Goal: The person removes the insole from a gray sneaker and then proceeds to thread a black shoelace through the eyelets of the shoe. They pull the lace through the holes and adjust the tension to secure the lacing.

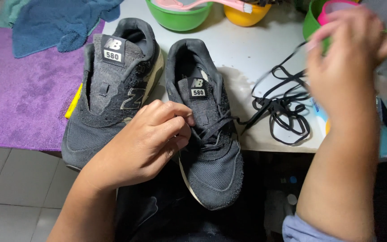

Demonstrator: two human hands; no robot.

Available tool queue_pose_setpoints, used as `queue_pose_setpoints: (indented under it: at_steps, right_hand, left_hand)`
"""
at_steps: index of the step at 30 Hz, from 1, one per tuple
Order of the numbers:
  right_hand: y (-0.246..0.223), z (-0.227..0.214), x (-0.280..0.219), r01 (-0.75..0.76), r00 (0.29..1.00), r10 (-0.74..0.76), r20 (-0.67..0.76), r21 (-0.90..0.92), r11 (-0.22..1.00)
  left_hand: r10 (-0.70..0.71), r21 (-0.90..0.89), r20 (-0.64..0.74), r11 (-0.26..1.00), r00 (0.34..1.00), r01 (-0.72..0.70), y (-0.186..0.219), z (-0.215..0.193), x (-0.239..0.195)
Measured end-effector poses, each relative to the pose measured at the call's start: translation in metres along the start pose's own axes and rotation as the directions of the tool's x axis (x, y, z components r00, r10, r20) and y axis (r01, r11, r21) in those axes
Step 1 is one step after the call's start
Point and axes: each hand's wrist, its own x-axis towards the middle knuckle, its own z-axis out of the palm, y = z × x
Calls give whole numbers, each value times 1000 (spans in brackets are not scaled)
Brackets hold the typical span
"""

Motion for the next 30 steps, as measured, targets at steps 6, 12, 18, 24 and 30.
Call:
queue_pose_setpoints:
  at_steps: [6,12,18,24,30]
  right_hand:
    - [-110,-59,21,44,854,-444,270,813,580]
    - [-112,-51,30,149,732,-612,300,806,573]
    - [-90,-39,31,32,899,-386,206,849,527]
    - [-63,-23,29,-39,967,-192,169,839,543]
    - [-61,4,20,-80,996,3,93,837,542]
  left_hand:
    - [37,-33,-16,999,999,-37,1,2,2]
    - [18,15,-19,1000,1000,-17,1,3,0]
    - [61,14,-48,998,997,-61,-1,7,1]
    - [40,66,-45,997,998,-37,0,13,4]
    - [51,20,-63,999,997,-50,4,11,10]
